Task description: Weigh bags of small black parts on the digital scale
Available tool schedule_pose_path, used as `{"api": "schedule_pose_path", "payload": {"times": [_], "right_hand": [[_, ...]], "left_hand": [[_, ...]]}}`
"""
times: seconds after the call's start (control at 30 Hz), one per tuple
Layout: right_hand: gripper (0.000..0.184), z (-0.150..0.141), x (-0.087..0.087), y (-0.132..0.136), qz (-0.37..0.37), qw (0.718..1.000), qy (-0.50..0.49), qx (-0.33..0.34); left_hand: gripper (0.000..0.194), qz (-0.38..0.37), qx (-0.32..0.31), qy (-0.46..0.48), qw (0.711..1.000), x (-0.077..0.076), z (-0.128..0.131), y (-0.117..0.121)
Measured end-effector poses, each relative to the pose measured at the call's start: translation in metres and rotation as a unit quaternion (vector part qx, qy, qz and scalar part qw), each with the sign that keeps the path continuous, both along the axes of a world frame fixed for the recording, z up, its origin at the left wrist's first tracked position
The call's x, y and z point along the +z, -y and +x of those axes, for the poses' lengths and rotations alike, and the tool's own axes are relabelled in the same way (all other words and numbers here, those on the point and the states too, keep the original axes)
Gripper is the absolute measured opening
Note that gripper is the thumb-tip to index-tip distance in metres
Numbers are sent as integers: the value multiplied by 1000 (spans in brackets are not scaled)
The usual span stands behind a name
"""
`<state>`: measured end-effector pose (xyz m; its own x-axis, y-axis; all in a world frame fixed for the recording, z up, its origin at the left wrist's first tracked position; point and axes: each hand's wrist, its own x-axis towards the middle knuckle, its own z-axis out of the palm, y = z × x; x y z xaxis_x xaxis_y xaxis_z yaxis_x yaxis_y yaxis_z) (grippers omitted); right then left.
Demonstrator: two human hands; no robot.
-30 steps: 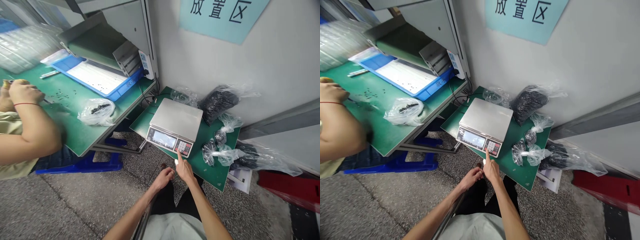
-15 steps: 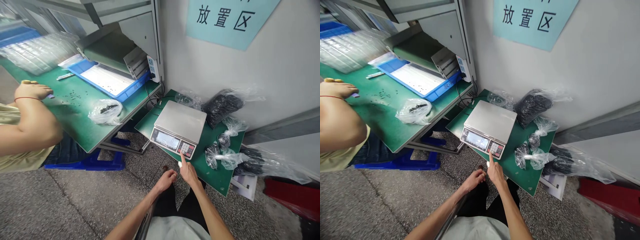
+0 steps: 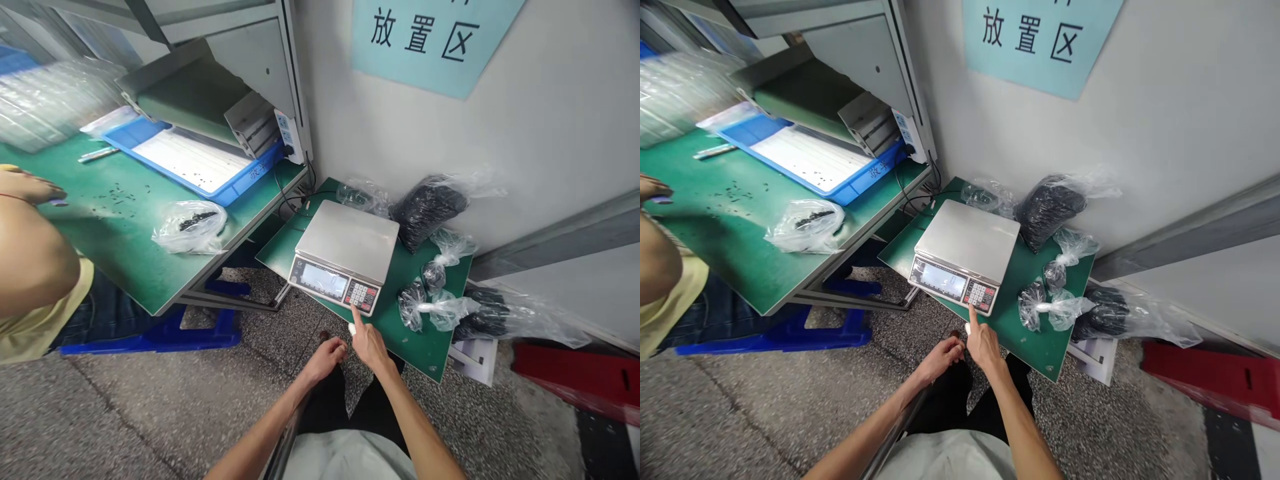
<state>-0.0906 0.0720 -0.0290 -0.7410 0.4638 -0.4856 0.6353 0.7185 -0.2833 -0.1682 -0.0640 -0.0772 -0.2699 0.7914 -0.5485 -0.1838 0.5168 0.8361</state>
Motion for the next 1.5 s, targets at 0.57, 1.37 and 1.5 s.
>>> {"api": "schedule_pose_path", "payload": {"times": [0.57,1.37,1.5], "right_hand": [[61,10,3,-3,15,1000,5,-23],[69,8,10,-34,33,994,-16,-102],[70,5,13,-31,18,992,-19,-125]], "left_hand": [[29,-7,5,3,1000,-2,-4,1],[40,-22,3,11,1000,-1,-12,-1],[42,-26,-3,10,1000,-6,-14,-3]]}}
